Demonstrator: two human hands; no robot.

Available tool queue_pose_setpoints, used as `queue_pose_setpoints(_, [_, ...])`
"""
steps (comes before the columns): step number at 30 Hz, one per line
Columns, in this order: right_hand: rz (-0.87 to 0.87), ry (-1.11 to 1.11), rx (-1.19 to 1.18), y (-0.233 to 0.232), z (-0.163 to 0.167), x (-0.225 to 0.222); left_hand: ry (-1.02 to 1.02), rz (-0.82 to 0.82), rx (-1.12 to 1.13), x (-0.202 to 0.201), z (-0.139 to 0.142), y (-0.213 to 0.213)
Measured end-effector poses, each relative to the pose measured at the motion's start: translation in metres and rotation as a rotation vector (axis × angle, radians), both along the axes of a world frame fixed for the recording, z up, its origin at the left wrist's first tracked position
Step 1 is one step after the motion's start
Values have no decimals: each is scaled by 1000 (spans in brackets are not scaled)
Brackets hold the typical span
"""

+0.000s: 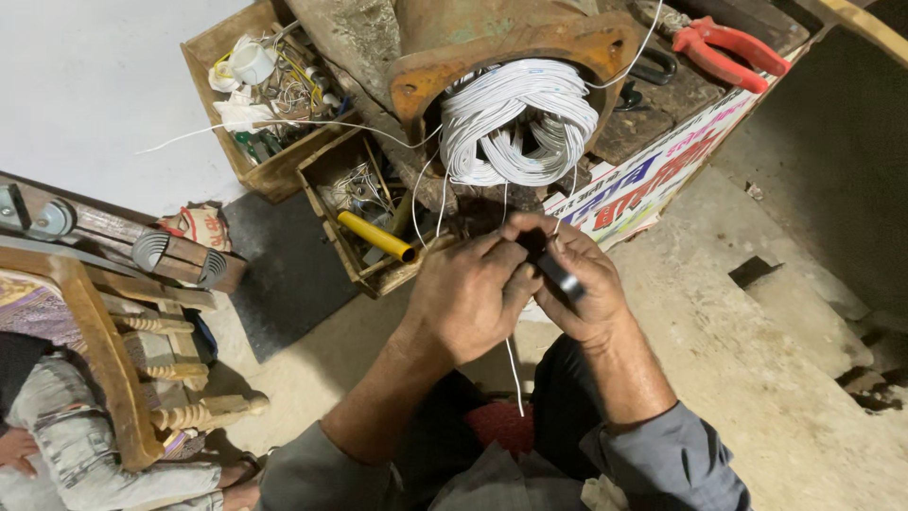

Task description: The person strips the insulation from a white wire using a yellow tool, then wraps the exposed section with black electrical tape. The person handles the wire and tape throughout the clip.

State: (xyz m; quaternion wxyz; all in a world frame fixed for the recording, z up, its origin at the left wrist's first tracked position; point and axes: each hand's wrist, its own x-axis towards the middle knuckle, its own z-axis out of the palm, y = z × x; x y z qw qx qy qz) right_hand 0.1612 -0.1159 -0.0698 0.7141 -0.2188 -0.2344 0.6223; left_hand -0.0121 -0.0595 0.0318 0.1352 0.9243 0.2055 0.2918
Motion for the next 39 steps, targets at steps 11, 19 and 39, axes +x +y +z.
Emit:
queue_pose_setpoints(11, [48,75,62,-19,16,5,105,37,-60,-1,4,5])
queue_pose_setpoints(19, [-407,-377,-105,9,19,-26,29,-3,98,3,-2,1])
queue_pose_setpoints(39, [-18,7,56,-6,-17,10,-24,-116,488,-10,-10,30])
